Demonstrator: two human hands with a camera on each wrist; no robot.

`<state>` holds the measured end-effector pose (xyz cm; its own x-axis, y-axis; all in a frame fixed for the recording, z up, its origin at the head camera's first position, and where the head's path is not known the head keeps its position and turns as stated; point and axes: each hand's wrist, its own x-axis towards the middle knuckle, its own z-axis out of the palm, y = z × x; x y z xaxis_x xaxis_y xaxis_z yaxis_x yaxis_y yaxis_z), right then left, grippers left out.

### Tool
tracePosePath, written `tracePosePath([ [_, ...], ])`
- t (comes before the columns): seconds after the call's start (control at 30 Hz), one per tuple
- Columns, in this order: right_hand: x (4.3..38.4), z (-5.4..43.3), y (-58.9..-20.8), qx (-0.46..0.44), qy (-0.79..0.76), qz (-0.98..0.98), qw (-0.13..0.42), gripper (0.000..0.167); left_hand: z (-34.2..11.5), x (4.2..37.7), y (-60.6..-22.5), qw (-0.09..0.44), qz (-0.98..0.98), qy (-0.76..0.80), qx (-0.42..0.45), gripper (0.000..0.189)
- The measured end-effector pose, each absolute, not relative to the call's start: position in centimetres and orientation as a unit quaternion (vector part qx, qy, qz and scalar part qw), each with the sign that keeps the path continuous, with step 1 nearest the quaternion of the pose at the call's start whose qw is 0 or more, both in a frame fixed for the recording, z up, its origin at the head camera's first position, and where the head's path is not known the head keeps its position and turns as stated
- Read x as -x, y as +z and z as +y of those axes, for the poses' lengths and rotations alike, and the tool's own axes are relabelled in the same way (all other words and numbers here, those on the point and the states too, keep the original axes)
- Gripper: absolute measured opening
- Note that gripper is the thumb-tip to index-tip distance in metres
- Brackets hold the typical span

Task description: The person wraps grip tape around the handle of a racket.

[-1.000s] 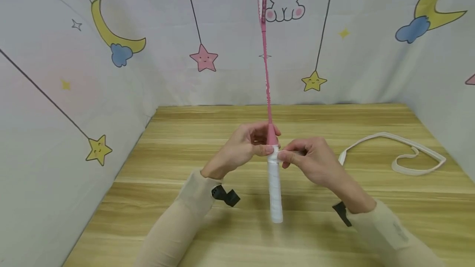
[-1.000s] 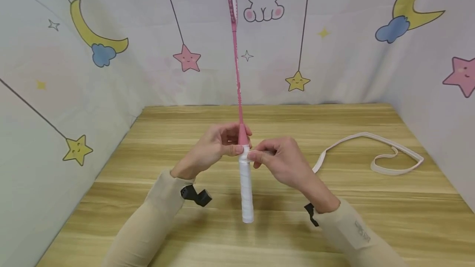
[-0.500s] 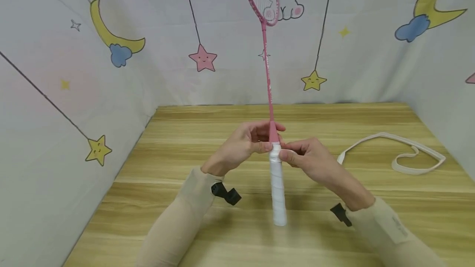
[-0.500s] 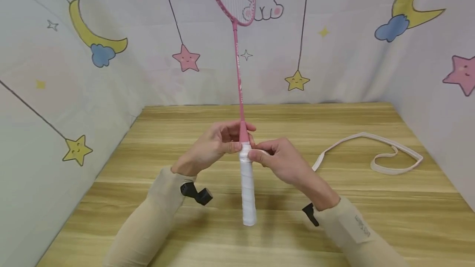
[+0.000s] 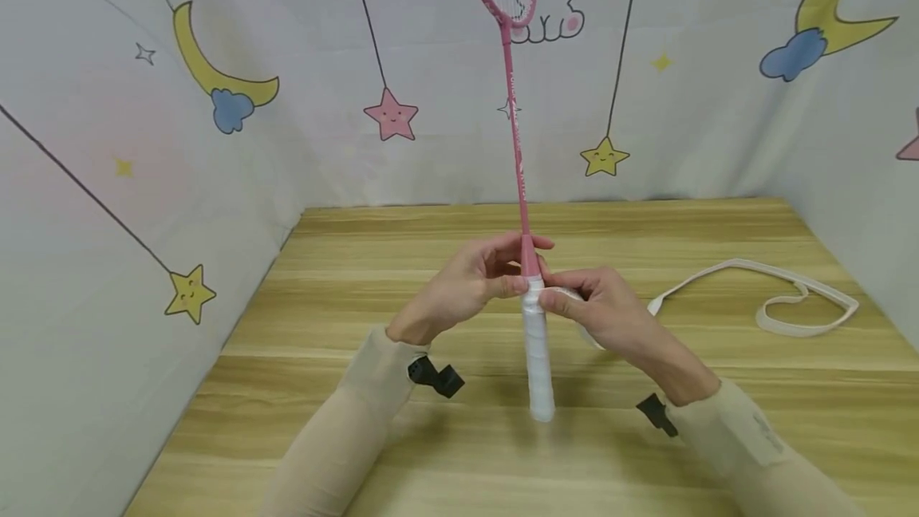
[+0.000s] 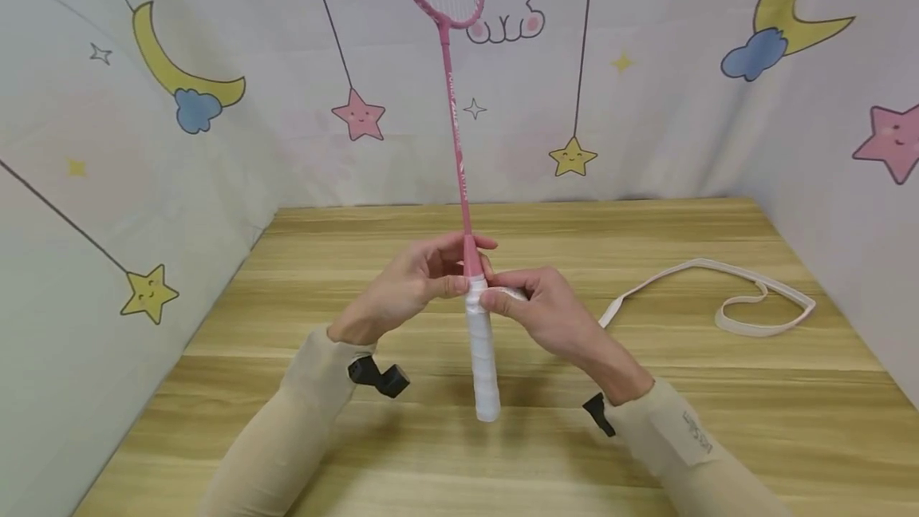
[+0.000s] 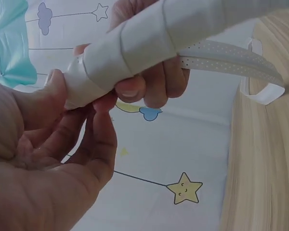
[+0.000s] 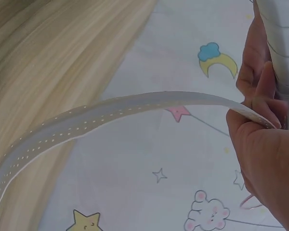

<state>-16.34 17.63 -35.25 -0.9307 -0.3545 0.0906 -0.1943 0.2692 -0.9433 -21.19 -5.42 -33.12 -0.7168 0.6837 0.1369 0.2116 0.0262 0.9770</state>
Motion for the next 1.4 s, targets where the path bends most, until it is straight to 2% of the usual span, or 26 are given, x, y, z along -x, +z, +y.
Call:
tracePosePath([
  [0.23, 15.8, 16.4, -34.8, 0.148, -0.55, 0.822, -0.001, 0.025, -5.1, 21.1, -33.3, 0.169, 0.72, 0.603, -0.3, 0.048],
  [0.33, 15.7, 16.0, -34.8, 0.136, -0.544, 0.828, -0.012, 0.025, -4.9, 21.1, -33.5, 0.153, 0.736, 0.595, -0.284, 0.045],
  [0.57, 15.6, 16.3, -34.8, 0.137, -0.542, 0.829, 0.0, 0.024, -5.2, 21.3, -33.4, 0.146, 0.731, 0.602, -0.285, 0.043],
  [0.93, 15.3, 16.7, -34.3, 0.139, -0.527, 0.838, 0.022, 0.023, -5.7, 21.3, -33.3, 0.181, 0.694, 0.628, -0.302, 0.051],
  [1.2, 15.9, 17.3, -34.6, 0.106, -0.555, 0.821, 0.075, 0.029, -5.8, 21.4, -33.5, 0.187, 0.684, 0.642, -0.291, 0.051],
  [1.4, 16.2, 17.4, -34.7, 0.114, -0.573, 0.807, 0.085, 0.031, -5.8, 21.5, -33.5, 0.189, 0.683, 0.644, -0.289, 0.05],
])
